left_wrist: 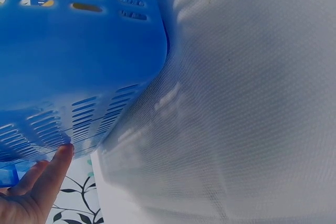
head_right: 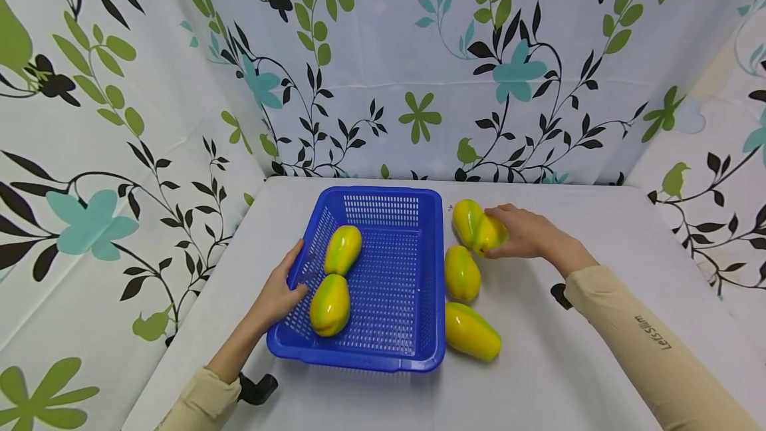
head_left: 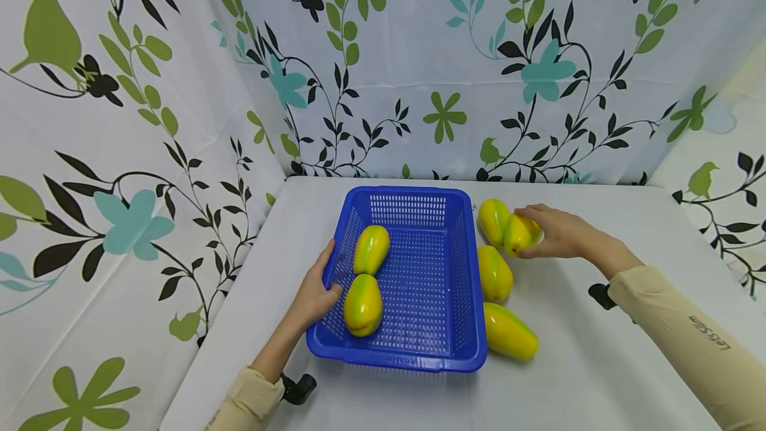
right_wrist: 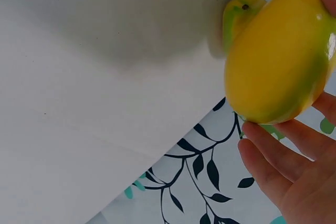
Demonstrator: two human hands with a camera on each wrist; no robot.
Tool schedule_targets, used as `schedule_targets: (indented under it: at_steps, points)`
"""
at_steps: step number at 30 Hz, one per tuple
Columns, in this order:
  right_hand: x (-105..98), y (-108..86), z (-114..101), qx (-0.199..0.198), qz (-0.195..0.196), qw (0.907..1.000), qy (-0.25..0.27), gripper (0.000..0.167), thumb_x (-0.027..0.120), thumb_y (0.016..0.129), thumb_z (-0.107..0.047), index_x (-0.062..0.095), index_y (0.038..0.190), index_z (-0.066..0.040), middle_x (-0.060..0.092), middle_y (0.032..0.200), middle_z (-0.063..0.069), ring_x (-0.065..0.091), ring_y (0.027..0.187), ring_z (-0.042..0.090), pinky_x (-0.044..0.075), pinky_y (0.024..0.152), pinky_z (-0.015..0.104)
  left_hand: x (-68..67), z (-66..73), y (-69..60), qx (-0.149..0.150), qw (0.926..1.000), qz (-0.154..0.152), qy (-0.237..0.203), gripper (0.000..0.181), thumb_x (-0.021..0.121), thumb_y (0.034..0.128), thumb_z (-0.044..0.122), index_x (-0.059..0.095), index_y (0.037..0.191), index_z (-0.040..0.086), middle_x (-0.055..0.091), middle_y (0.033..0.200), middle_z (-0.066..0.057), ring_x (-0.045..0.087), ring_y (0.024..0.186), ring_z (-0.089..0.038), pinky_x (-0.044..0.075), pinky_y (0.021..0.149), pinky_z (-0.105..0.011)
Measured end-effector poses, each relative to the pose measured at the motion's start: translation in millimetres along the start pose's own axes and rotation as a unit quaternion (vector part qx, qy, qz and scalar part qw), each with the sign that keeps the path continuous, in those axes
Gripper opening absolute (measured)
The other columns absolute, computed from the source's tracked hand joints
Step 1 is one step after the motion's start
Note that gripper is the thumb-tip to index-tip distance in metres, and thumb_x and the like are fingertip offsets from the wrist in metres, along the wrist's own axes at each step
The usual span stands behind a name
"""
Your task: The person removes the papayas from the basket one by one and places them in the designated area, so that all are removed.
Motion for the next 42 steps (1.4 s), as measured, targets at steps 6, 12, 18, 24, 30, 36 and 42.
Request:
schedule_targets:
  at_steps: [6,12,18,24,30,36,42]
  points:
    - [3.6,0.5,5.8,0.0,0.001,1.0,-0.003,0.089,0.077,0.077,-0.051,0.047,0.143,-0.001,0.044,0.144,0.029,0.047,0.126,0.049,0.039,0.097,0.069,0.2,0.1,-0.7,-0.002,1.0,-0.001,0.001,0.09,0.051,0.079,-0.008,0.014,0.159,0.01,0.018,0.163,-0.015,0.021,0.147,-0.039,0.025,0.112,-0.056]
    - [7.4,0.8,9.1,0.006,-0.001,1.0,-0.001,0.088,0.077,0.077,-0.05,0.047,0.143,-0.001,0.045,0.143,0.03,0.048,0.125,0.049,0.04,0.096,0.069,0.2,0.4,-0.4,-0.002,1.0,-0.002,0.002,0.09,0.051,0.0794,-0.008,0.014,0.159,0.01,0.018,0.163,-0.015,0.02,0.147,-0.038,0.024,0.113,-0.056]
    - [12.0,2.3,12.4,0.009,-0.001,1.0,0.0,0.089,0.077,0.077,-0.051,0.047,0.143,0.001,0.046,0.142,0.03,0.049,0.124,0.048,0.041,0.095,0.068,-0.1,1.0,-0.7,-0.003,1.0,0.001,0.0,0.09,0.052,0.0794,-0.008,0.014,0.159,0.011,0.019,0.163,-0.015,0.021,0.147,-0.038,0.025,0.112,-0.056]
    - [18.4,3.3,16.0,0.013,-0.009,0.9999,0.006,0.089,0.076,0.077,-0.052,0.047,0.142,0.002,0.046,0.141,0.031,0.05,0.122,0.049,0.041,0.095,0.067,-0.3,0.4,-0.3,-0.002,1.0,0.001,0.0,0.091,0.052,0.0789,-0.009,0.014,0.159,0.01,0.018,0.163,-0.015,0.02,0.147,-0.038,0.024,0.112,-0.056]
    - [24.4,4.4,21.1,0.013,-0.014,0.9998,0.006,0.09,0.076,0.076,-0.053,0.047,0.141,0.002,0.046,0.14,0.031,0.051,0.121,0.048,0.042,0.095,0.067,0.0,0.6,-0.5,0.0,1.0,-0.002,-0.003,0.09,0.051,0.0791,-0.008,0.014,0.159,0.01,0.018,0.163,-0.015,0.02,0.147,-0.037,0.023,0.113,-0.055]
    - [28.5,4.6,24.1,0.006,-0.012,0.9999,0.009,0.089,0.077,0.076,-0.051,0.048,0.141,0.003,0.047,0.139,0.032,0.05,0.121,0.049,0.041,0.096,0.067,0.0,1.1,-0.5,0.002,1.0,0.001,-0.001,0.09,0.051,0.0791,-0.008,0.014,0.159,0.01,0.019,0.162,-0.015,0.021,0.147,-0.038,0.025,0.112,-0.056]
    - [33.1,5.1,26.5,0.001,-0.015,0.9999,0.006,0.088,0.079,0.075,-0.048,0.048,0.14,0.004,0.046,0.138,0.033,0.05,0.12,0.051,0.042,0.094,0.068,-0.1,0.3,-0.5,0.0,1.0,0.002,-0.001,0.09,0.051,0.0793,-0.008,0.014,0.159,0.01,0.019,0.162,-0.015,0.021,0.147,-0.038,0.026,0.111,-0.057]
Point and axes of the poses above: each hand's wrist, its own y-axis towards the middle knuckle, its own x-axis out of the palm, z = x × y, the point moved 7 cm from there along y, towards the middle knuckle
